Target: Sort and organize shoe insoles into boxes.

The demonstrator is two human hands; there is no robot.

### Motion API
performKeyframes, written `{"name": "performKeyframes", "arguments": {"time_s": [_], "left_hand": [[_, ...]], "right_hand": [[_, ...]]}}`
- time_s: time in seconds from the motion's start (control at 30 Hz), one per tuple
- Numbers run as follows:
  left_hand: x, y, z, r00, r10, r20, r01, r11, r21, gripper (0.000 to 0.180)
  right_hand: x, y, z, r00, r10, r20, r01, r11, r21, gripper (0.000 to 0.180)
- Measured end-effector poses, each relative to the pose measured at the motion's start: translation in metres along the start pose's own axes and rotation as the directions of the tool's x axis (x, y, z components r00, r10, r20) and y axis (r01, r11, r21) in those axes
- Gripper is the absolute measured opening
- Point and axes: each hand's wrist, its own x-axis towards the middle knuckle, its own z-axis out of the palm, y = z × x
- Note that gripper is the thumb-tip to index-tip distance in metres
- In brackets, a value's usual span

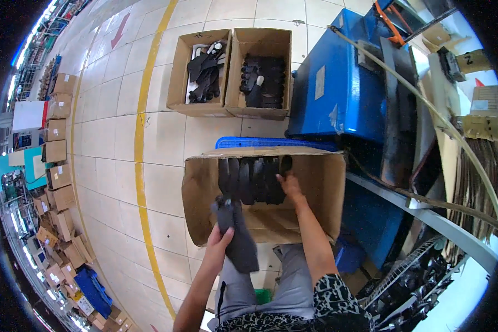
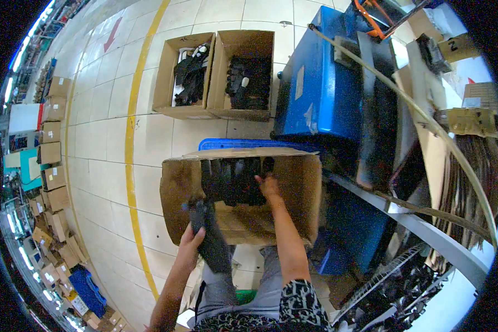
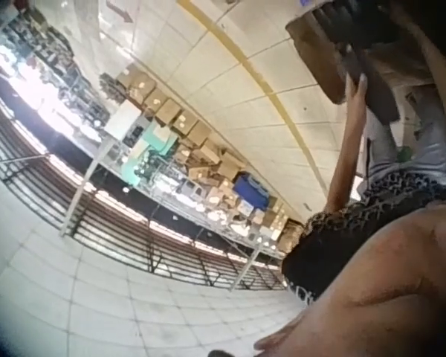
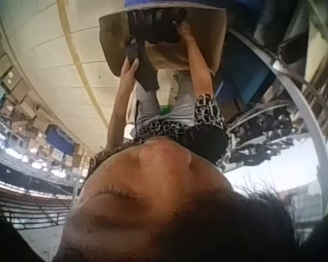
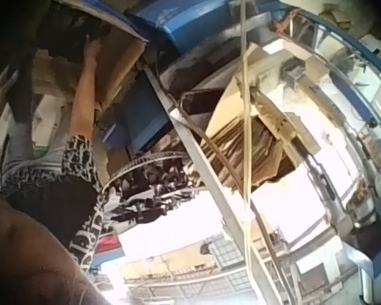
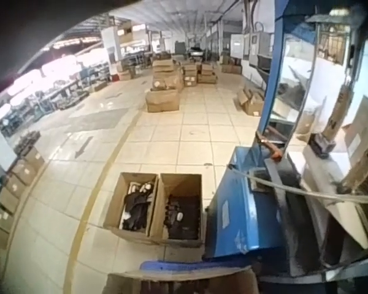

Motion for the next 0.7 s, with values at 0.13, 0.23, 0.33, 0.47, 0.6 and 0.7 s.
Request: {"name": "performKeyframes", "arguments": {"time_s": [0.13, 0.23, 0.33, 0.47, 0.6, 0.7], "left_hand": [[0.082, -0.012, 0.045, 0.969, 0.013, 0.249, -0.023, 0.999, 0.037, 0.036], [0.159, -0.066, 0.067, 0.963, 0.130, 0.234, -0.220, 0.884, 0.414, 0.040], [0.193, -0.092, 0.079, 0.980, 0.178, 0.087, -0.180, 0.613, 0.769, 0.042], [0.234, -0.118, 0.072, 0.963, -0.225, 0.150, -0.013, 0.515, 0.857, 0.046], [0.251, -0.179, 0.203, 0.823, -0.351, 0.447, -0.120, 0.662, 0.740, 0.055], [0.310, -0.251, 0.076, 0.979, -0.152, 0.137, -0.041, 0.510, 0.859, 0.053]], "right_hand": [[-0.121, -0.069, -0.063, 0.808, -0.161, 0.567, -0.379, 0.594, 0.709, 0.056], [-0.139, -0.053, -0.065, 0.991, -0.127, 0.030, 0.092, 0.843, 0.530, 0.034], [-0.073, 0.010, -0.030, 0.976, 0.116, -0.183, -0.006, 0.859, 0.512, 0.022], [0.017, 0.073, 0.018, 0.875, 0.252, -0.413, -0.092, 0.925, 0.369, 0.021], [0.060, 0.243, -0.107, 0.815, 0.135, -0.564, -0.406, 0.827, -0.388, 0.028], [-0.004, 0.049, 0.003, 0.843, 0.117, -0.525, -0.208, 0.971, -0.119, 0.041]]}}
